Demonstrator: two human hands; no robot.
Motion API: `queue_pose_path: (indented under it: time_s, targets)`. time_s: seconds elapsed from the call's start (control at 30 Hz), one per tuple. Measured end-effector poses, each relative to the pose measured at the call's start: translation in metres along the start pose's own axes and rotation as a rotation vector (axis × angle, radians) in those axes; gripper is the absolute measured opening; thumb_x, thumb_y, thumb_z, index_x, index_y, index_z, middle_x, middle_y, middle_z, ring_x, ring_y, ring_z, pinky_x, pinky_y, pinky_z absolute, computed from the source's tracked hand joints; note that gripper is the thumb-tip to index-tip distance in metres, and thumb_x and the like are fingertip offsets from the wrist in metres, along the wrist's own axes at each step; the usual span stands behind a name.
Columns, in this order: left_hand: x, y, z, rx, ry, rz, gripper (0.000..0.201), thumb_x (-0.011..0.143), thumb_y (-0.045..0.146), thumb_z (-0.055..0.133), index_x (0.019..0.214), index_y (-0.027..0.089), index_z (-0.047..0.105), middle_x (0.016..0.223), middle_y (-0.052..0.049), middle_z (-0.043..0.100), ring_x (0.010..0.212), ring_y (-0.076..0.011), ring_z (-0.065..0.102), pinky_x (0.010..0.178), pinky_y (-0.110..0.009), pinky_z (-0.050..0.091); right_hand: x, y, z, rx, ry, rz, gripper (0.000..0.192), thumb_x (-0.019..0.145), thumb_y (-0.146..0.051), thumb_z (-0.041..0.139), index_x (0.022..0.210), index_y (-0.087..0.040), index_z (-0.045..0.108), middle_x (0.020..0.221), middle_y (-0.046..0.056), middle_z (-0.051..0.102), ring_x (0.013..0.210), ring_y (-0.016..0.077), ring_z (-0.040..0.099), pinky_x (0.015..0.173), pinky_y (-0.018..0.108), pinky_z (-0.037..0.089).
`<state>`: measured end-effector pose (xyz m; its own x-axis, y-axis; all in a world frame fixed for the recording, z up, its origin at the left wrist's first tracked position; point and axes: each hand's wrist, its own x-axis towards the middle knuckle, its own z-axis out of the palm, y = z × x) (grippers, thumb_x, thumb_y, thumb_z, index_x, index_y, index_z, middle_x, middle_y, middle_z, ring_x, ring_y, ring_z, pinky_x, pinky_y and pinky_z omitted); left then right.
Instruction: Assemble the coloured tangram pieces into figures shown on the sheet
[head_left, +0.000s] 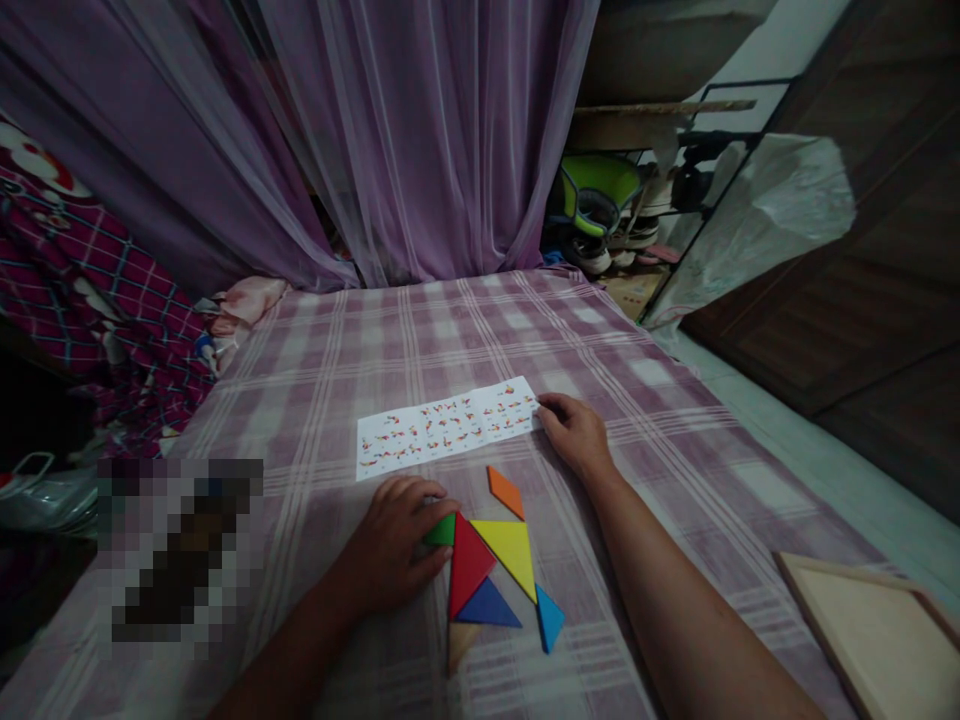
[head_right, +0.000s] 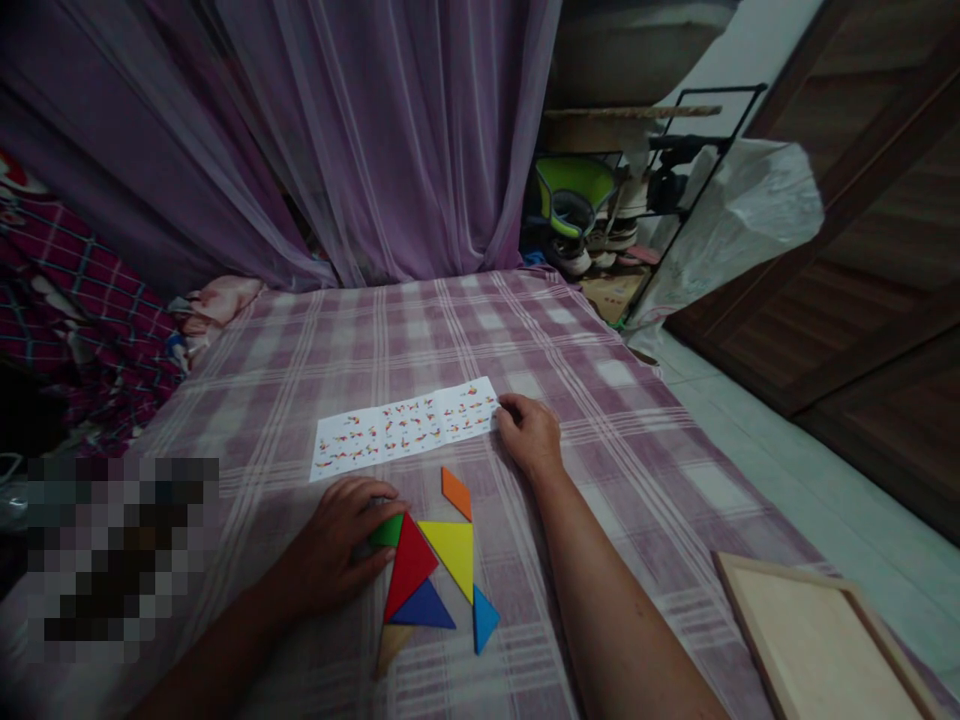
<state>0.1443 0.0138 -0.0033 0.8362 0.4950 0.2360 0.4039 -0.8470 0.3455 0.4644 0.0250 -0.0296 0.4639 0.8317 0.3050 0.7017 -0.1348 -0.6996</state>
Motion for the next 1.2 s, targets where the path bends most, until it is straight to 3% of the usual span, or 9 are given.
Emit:
queue_pose_path:
  time_s: [0.77,1.03,1.2]
  targets:
    - [0.002,-0.005,0.006,0.011,0.040,-0.031,0.039,0.092,0.041,0.054,0.127,0.024,0.056,0.118,-0.009,0.063,0.111,-0.0279,0.056,0.100,-0.049,0.040,0.001,0.000,0.000,0.007,0.002,0.010,0.027,0.078,-0.033,0.057,0.096,-0.021,0.075,0.092,0.006,0.076,0.083,0.0233,0.068,0.081,0.037,0.051]
    - [0.003,-0.005,0.006,0.005,0.069,-0.148,0.035,0.089,0.045,0.058,0.117,0.025,0.060,0.112,-0.007,0.064,0.107,-0.0272,0.056,0.096,-0.048,0.042,0.001,-0.001,0.001,0.009,0.006,0.008,0.026,0.080,-0.031,0.056,0.096,-0.022,0.074,0.094,0.005,0.076,0.085,0.0222,0.067,0.083,0.036,0.051]
    - [0.003,-0.009,0.005,-0.008,0.049,-0.110,0.034,0.090,0.046,0.059,0.117,0.026,0.062,0.108,-0.006,0.065,0.102,-0.0263,0.058,0.092,-0.047,0.043,0.000,-0.002,0.001,0.008,0.008,0.010,0.025,0.080,-0.032,0.056,0.096,-0.023,0.074,0.093,0.004,0.076,0.084,0.0213,0.067,0.081,0.035,0.051]
